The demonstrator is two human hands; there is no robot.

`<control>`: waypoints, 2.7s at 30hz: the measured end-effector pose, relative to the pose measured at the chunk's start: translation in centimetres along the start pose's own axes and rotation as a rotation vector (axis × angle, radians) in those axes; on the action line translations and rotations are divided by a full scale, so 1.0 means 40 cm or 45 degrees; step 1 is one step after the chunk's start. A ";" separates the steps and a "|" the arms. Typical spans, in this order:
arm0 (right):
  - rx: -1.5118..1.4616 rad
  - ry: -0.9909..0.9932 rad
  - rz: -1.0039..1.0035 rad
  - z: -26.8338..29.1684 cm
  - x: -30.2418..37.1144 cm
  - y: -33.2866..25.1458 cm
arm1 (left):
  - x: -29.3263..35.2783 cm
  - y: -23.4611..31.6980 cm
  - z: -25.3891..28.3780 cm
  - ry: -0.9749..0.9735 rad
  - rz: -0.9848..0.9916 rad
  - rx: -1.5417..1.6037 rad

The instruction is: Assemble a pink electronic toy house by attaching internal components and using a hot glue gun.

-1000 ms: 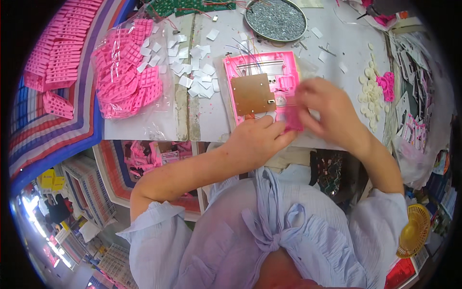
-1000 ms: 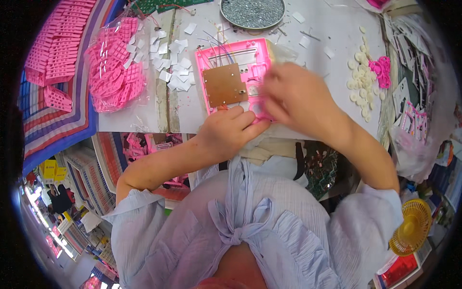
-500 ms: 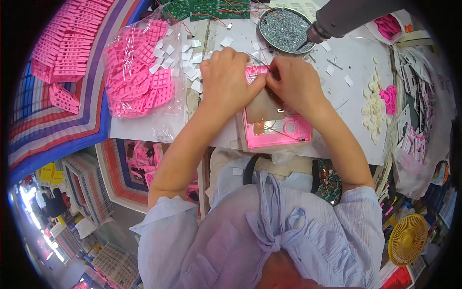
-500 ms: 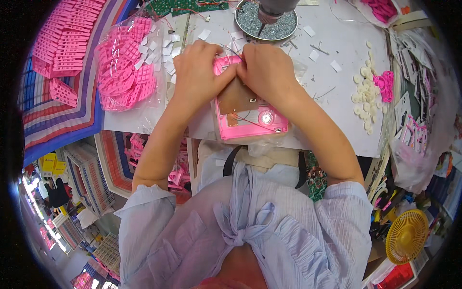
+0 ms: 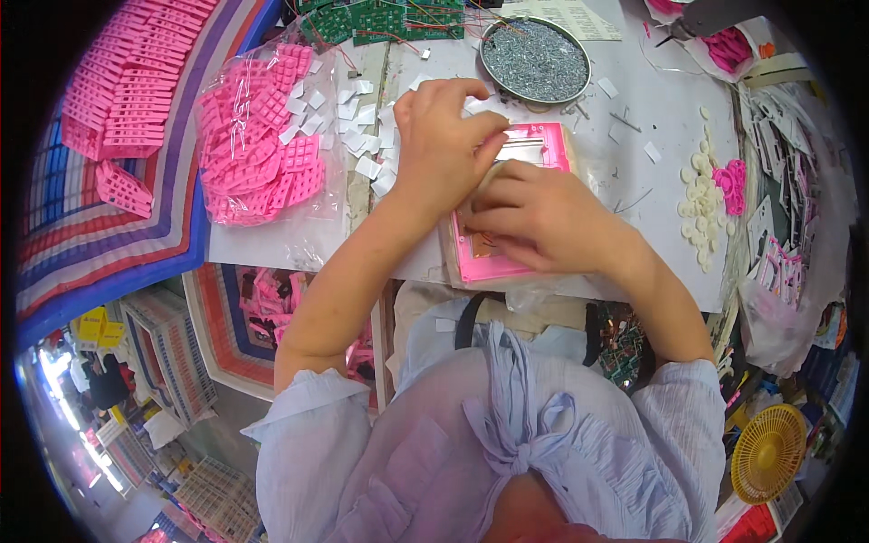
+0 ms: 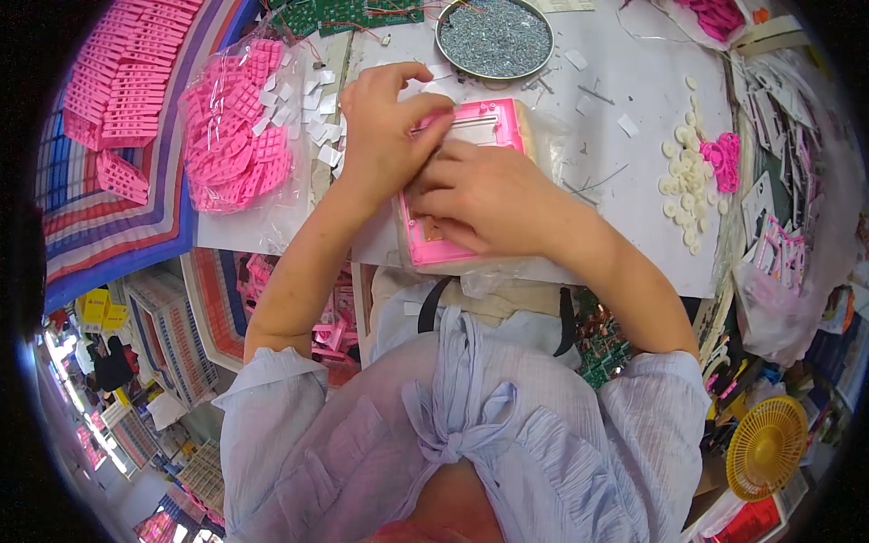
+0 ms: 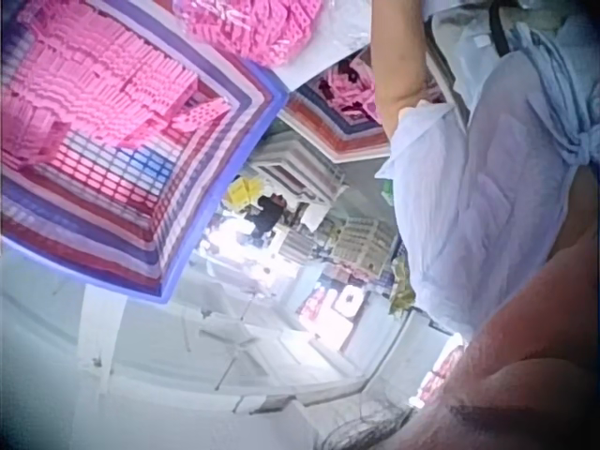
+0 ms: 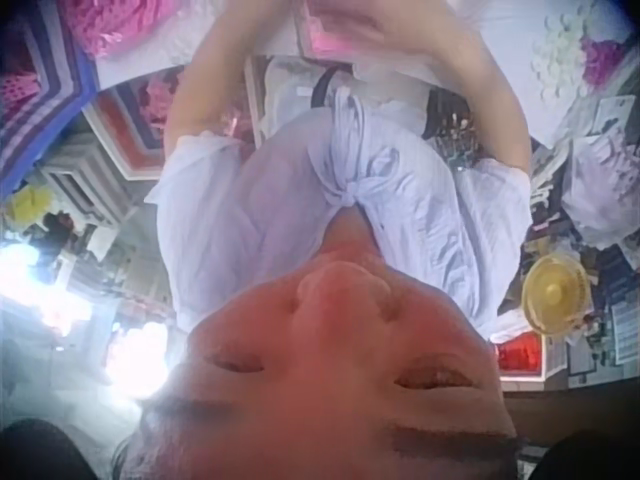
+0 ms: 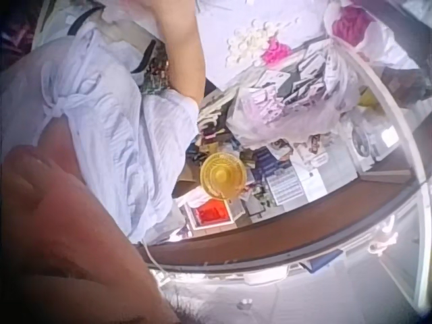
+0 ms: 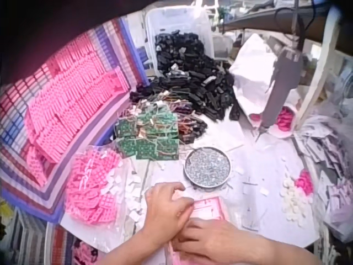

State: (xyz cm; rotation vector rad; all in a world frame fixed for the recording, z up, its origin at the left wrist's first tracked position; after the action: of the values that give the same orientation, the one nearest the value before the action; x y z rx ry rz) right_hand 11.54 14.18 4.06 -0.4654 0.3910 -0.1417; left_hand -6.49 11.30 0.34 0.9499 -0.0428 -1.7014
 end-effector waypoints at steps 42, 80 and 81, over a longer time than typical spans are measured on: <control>0.450 0.204 -0.424 -0.010 0.095 -0.016 | -0.085 0.048 -0.009 -0.788 -0.567 -0.208; 0.363 0.101 -0.331 0.022 0.047 0.076 | -0.041 0.000 0.024 -0.671 0.014 0.194; 0.360 0.200 -0.260 0.015 0.048 0.079 | -0.026 0.005 0.029 -0.596 0.027 0.263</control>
State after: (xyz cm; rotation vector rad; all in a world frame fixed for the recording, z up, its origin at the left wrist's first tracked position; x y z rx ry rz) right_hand 13.68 16.80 2.44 -0.2145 0.4692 -0.4277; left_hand -6.99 11.56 1.81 0.6760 -0.5441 -1.8920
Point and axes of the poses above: each hand's wrist, its own x-axis away from the middle knuckle, its own z-axis out of the back of the hand, y = z × x, the point moved 1 cm from there along -x, towards the middle knuckle, and after that the axes turned 8 degrees about x, right-handed, at the moved point
